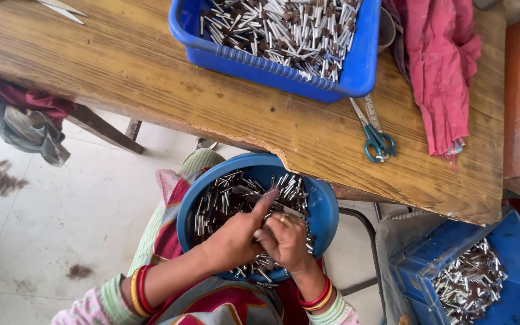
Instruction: The person sits cross-legged on the floor and sorts small metal pins from a blue bowl on their lap. They pick up the pins by hand, separate them, and place them into a blue rectangular tray on the wooden table in front of them.
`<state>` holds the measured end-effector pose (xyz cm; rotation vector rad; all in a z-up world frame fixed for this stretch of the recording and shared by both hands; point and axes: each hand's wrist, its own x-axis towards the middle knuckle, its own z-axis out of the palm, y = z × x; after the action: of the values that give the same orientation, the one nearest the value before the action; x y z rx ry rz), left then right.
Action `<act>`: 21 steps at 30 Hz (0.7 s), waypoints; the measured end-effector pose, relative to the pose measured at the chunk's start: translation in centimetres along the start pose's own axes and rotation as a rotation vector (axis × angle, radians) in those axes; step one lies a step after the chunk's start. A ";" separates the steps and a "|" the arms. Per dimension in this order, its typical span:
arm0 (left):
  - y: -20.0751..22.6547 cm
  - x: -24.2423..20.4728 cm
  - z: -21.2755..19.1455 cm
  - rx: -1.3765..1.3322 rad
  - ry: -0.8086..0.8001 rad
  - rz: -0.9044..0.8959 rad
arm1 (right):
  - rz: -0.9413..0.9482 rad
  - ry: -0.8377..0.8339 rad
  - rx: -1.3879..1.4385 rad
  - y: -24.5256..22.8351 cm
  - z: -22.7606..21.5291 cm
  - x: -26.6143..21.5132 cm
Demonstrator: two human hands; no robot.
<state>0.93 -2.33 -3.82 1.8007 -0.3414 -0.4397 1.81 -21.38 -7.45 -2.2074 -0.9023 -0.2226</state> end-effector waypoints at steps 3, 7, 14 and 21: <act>-4.5 -0.3 1.6 0.407 -0.083 -0.142 | 0.321 0.260 0.156 1.1 0.1 -1.1; -1.2 -1.4 0.0 0.678 0.444 0.324 | 0.576 0.289 0.053 3.7 0.6 -0.3; -3.4 -0.8 1.8 0.394 0.413 0.356 | 0.443 0.406 0.117 2.8 -0.9 0.2; 4.4 -4.3 0.3 0.004 0.215 0.887 | 1.420 0.352 1.033 4.8 2.5 -0.4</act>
<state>-3.05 -1.87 0.84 1.4977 -0.9229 0.3741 4.46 -22.28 -12.12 -1.2728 0.7266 0.4373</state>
